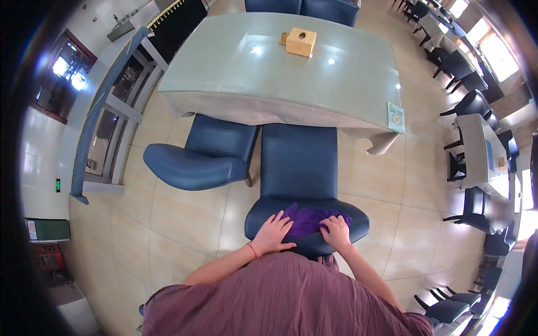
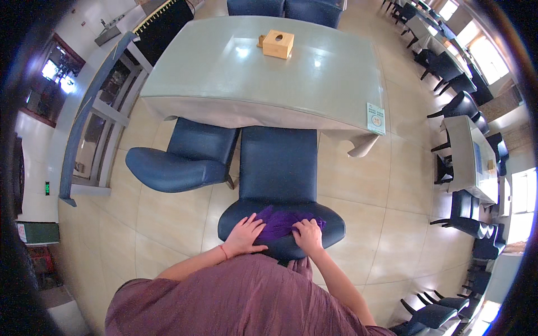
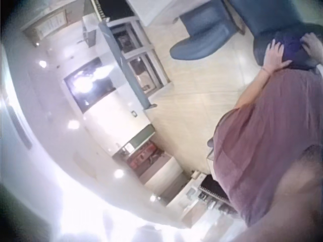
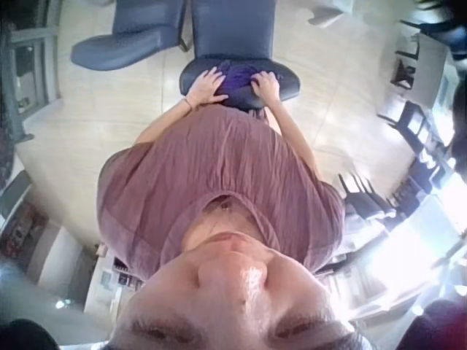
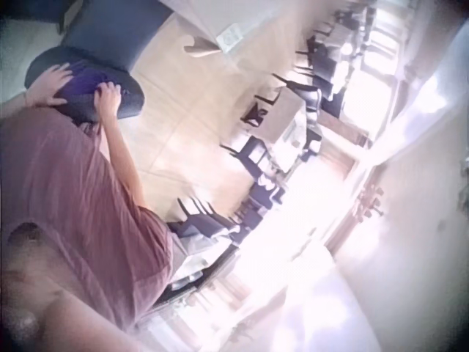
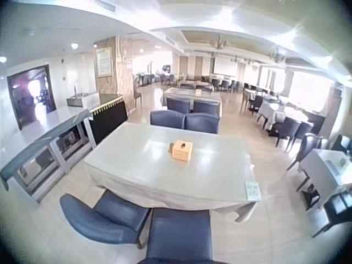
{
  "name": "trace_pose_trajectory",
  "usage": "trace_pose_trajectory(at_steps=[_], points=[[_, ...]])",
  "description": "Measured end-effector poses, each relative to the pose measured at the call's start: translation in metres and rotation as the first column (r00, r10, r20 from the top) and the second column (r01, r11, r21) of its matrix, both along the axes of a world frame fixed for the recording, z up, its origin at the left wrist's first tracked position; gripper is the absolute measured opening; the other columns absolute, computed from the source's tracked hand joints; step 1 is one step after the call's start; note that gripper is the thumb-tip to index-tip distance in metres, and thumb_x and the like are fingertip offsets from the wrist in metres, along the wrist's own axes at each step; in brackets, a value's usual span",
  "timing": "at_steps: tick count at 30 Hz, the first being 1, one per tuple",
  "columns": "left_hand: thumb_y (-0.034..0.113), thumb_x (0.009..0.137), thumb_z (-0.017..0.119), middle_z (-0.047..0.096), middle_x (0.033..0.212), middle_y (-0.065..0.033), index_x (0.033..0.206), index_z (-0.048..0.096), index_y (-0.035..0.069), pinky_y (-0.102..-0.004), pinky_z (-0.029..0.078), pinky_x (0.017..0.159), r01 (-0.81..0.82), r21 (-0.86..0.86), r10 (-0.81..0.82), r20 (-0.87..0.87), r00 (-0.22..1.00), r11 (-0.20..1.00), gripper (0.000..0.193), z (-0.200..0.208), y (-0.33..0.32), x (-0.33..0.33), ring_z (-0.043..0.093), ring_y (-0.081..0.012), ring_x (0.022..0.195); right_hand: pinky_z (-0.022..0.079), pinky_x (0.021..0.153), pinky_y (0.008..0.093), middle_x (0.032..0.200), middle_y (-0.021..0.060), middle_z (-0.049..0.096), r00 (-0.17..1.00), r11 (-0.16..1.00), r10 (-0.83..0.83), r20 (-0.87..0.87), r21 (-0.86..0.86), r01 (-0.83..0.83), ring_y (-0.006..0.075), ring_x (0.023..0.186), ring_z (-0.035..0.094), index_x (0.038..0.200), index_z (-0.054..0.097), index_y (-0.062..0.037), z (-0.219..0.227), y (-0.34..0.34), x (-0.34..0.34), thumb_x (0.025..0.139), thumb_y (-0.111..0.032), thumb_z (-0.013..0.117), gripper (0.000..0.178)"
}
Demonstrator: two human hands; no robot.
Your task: The person wipes the seats and backs of several blue chairs using a purple cloth. The person moves from one chair to the next, wiping each surface thoroughly.
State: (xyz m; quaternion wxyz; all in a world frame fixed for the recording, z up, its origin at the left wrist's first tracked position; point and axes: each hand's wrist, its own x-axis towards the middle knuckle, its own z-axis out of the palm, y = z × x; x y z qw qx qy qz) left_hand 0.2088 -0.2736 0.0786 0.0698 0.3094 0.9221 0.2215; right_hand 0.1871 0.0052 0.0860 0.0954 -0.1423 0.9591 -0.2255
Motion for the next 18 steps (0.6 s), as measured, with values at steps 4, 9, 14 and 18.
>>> trace_pose_trajectory(at_steps=[4,9,14,18], points=[[0.055,0.086,0.068,0.065,0.126,-0.0177,0.124,0.064,-0.001,-0.0463,0.043,0.108,0.027,0.095,-0.014,-0.131,0.991,0.995,0.067,0.001,-0.016,-0.019,0.057,-0.0366,0.127,0.053,0.078,0.0420,0.089,0.0083,0.066,0.995,1.000,-0.019,-0.097,0.021,0.021,0.0311,0.088,0.059,0.093,0.075,-0.0130,-0.007,-0.015,-0.012,0.081,-0.019,0.074,0.014],[0.052,0.085,0.069,0.067,0.124,-0.0163,0.121,0.065,0.001,-0.0453,0.044,0.105,0.038,0.109,-0.017,-0.187,0.982,0.993,0.063,-0.011,-0.026,-0.053,0.059,-0.0355,0.124,0.050,0.081,0.0438,0.094,0.0066,0.067,0.973,0.998,-0.045,-0.227,-0.043,0.036,0.0298,0.093,0.059,0.097,0.074,-0.0138,-0.016,-0.024,-0.027,0.082,-0.018,0.072,0.016],[0.054,0.085,0.068,0.068,0.120,-0.0175,0.119,0.066,0.002,-0.0464,0.046,0.103,0.018,0.110,0.011,-0.258,0.966,0.994,0.062,-0.023,-0.028,-0.094,0.060,-0.0376,0.121,0.046,0.095,0.0475,0.120,0.0077,0.067,0.935,0.991,-0.132,-0.329,-0.043,0.125,0.0304,0.116,0.056,0.112,0.072,-0.0159,-0.016,-0.038,-0.036,0.086,-0.020,0.069,0.026],[0.050,0.087,0.067,0.068,0.120,-0.0177,0.120,0.066,0.003,-0.0460,0.047,0.102,0.039,0.081,-0.019,-0.238,0.971,0.996,0.057,-0.022,-0.037,-0.117,0.061,-0.0380,0.121,0.042,0.103,0.0478,0.129,0.0097,0.064,0.937,0.990,-0.143,-0.318,-0.056,0.132,0.0310,0.125,0.053,0.119,0.070,-0.0178,-0.014,-0.046,-0.047,0.089,-0.022,0.067,0.031]])
